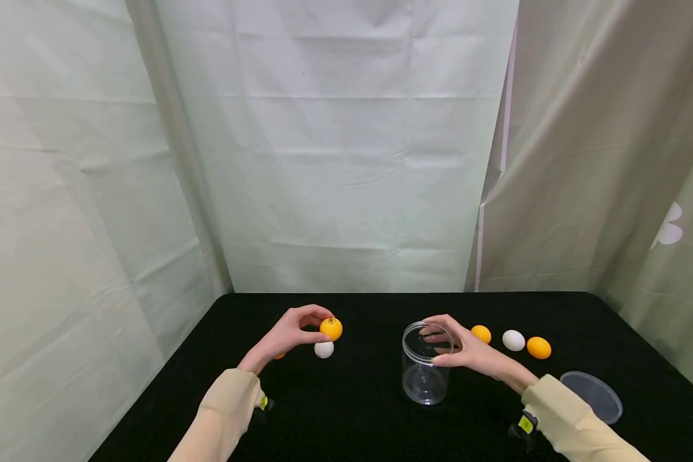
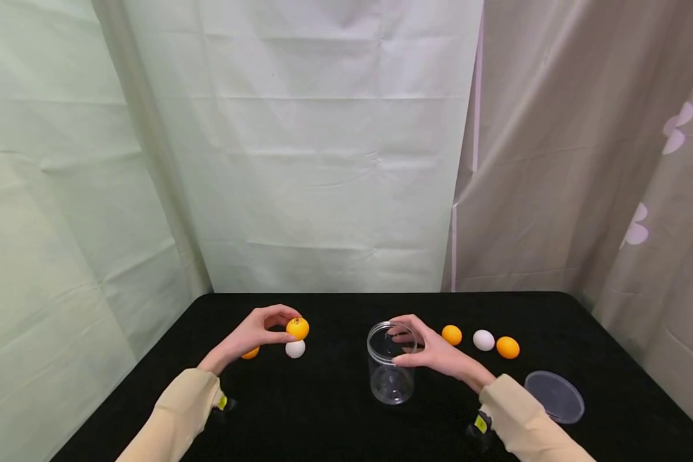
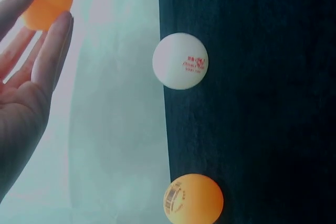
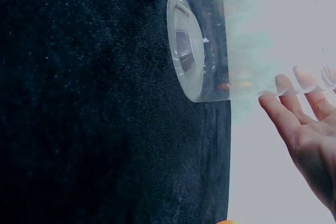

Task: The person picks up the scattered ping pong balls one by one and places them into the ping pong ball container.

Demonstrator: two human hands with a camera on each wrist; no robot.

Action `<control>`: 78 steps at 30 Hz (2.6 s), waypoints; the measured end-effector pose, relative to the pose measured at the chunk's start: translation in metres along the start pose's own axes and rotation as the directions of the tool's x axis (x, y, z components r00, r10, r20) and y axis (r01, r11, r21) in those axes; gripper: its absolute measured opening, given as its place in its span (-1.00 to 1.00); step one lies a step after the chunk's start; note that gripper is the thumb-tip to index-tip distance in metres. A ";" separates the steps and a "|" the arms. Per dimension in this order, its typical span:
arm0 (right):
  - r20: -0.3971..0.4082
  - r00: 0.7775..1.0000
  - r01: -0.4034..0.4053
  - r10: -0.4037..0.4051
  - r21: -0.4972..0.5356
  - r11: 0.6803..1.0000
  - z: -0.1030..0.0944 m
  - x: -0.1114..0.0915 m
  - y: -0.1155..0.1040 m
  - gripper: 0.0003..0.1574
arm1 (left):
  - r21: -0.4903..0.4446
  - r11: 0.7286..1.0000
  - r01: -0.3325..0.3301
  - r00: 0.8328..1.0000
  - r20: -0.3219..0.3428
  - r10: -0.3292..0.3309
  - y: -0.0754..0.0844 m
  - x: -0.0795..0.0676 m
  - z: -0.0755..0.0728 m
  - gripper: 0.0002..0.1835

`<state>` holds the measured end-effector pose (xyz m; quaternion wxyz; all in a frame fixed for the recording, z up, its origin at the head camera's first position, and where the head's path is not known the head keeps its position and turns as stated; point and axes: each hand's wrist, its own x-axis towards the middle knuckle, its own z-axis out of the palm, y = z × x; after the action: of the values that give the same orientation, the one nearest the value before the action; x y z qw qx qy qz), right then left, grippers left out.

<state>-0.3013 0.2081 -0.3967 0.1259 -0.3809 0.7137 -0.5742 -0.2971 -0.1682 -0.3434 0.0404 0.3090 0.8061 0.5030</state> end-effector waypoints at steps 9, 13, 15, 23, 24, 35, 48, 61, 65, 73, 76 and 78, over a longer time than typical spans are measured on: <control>0.011 1.000 0.011 -0.011 0.005 1.000 0.000 -0.001 -0.001 -0.27 | 0.011 1.000 0.028 0.999 -0.030 -0.028 0.005 0.004 0.007 -0.63; 0.009 1.000 0.005 -0.005 0.010 1.000 -0.001 -0.001 0.000 -0.27 | 0.008 0.999 0.035 0.999 -0.036 -0.035 0.007 0.005 0.010 -0.63; 0.006 1.000 0.000 0.000 0.011 1.000 -0.001 -0.001 0.001 -0.27 | 0.010 0.999 0.037 0.999 -0.040 -0.036 0.008 0.006 0.011 -0.63; 0.002 1.000 -0.015 0.015 0.007 1.000 -0.001 -0.001 0.003 -0.26 | -0.019 1.000 0.019 0.999 -0.037 -0.020 0.009 0.011 0.015 -0.63; -0.001 1.000 -0.020 0.020 0.006 1.000 -0.001 -0.001 0.003 -0.26 | -0.020 1.000 0.012 0.999 -0.040 -0.013 0.006 0.012 0.016 -0.64; -0.002 1.000 -0.009 0.009 0.009 1.000 -0.004 -0.004 0.005 -0.26 | -0.048 0.999 0.012 0.998 -0.060 -0.015 0.009 0.017 0.019 -0.61; 0.030 1.000 0.003 -0.004 0.019 1.000 0.000 0.002 0.006 -0.25 | -0.075 0.997 -0.006 0.998 -0.068 0.001 0.006 0.015 0.021 -0.62; 0.028 1.000 -0.006 0.005 0.031 0.999 0.001 0.005 0.006 -0.25 | -0.089 0.994 -0.056 0.996 -0.074 0.049 0.015 0.018 0.023 -0.62; 0.025 1.000 -0.008 0.007 0.023 1.000 0.000 0.005 0.005 -0.25 | -0.109 0.992 -0.063 0.996 -0.071 0.055 0.018 0.020 0.024 -0.62; 0.021 1.000 -0.011 0.010 0.020 1.000 0.001 0.005 0.005 -0.25 | -0.134 0.989 -0.062 0.997 -0.047 0.056 0.021 0.025 0.028 -0.62; 0.014 1.000 -0.025 0.025 0.019 1.000 0.001 0.006 0.005 -0.24 | -0.143 0.987 -0.066 0.997 -0.039 0.061 0.023 0.025 0.030 -0.62; 0.010 0.999 -0.033 0.033 0.018 0.999 0.001 0.006 0.005 -0.24 | -0.141 0.987 -0.070 0.997 -0.037 0.065 0.025 0.026 0.031 -0.62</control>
<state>-0.3069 0.2033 -0.4001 0.1421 -0.3705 0.7142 -0.5766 -0.2947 -0.1219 -0.3313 0.0325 0.3245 0.7577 0.5652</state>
